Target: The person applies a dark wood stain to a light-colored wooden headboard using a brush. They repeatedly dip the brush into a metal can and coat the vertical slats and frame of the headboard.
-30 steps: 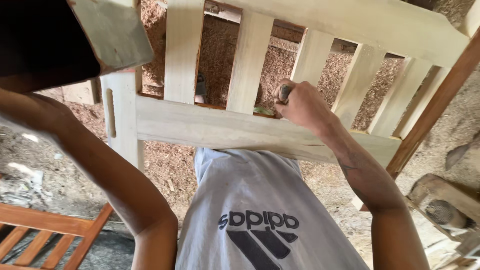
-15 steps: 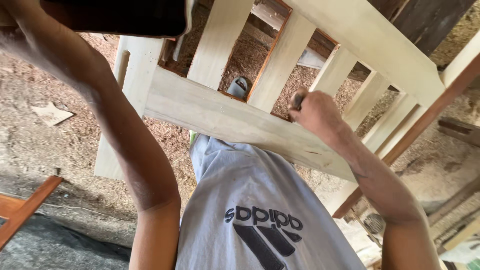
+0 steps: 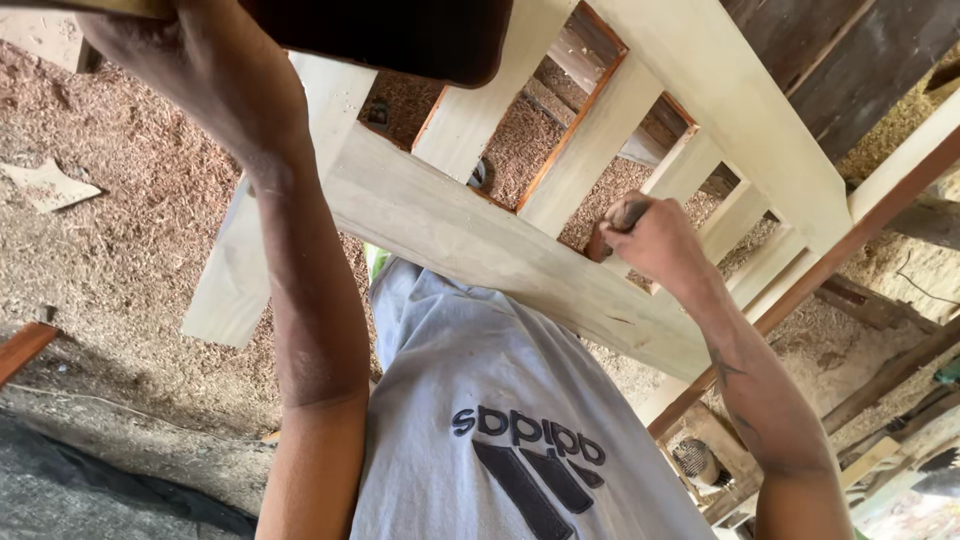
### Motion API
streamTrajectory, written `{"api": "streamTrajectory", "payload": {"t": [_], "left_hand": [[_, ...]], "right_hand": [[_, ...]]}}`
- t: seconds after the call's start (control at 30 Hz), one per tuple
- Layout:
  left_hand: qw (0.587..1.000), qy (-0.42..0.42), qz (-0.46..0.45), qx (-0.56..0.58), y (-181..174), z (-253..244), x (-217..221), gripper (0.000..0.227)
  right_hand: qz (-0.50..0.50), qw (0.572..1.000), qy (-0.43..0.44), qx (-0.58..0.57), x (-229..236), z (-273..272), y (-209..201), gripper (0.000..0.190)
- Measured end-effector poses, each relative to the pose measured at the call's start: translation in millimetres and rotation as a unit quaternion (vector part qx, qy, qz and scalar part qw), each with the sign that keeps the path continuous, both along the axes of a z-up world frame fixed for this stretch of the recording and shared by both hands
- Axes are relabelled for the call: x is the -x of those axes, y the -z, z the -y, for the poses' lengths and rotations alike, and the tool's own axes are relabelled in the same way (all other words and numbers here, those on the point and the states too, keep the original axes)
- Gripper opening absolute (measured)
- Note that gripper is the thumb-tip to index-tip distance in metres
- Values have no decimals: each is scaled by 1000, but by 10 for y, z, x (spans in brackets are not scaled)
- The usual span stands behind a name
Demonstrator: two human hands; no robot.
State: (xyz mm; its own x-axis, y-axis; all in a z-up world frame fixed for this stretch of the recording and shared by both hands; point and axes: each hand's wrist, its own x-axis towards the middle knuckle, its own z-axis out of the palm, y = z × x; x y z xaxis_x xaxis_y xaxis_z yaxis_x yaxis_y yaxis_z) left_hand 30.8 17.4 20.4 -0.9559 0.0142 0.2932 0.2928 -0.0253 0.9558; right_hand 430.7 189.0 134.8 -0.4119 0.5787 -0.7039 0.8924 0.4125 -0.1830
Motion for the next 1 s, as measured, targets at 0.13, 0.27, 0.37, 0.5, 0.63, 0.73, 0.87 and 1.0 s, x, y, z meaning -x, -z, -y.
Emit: {"api": "streamTrajectory", "payload": {"t": [0.13,0.27,0.37,0.5,0.63,0.73,0.87,1.0], "left_hand": [[999,18,46,-19,-118,22,-86,32],[996,41,61,-49,-169,15,-98,42],[997,34,69,-31,-165,54,-152,39],[997,30,70,-30,-140,38,-96,37],[999,18,33,-7,-16,67,-65,32],[1000,6,24,3,27,78,-44,31],[1000,8,17,-8,62,-12,-16,32],[1000,2,13,2,20,63,-27,31]], "right_hand": [[-22,999,16,27,-34,-77,24,16],[1,999,19,-42,31,-217,-9,21],[55,996,11,-68,19,-185,-67,24],[86,996,-1,14,12,-203,-103,22],[-82,985,-25,-149,-139,-306,-127,24],[-167,984,-64,-20,-245,-329,-113,16],[-53,994,-58,-74,-352,-398,-67,27],[-130,981,-127,-68,-386,-459,-22,27]]}}
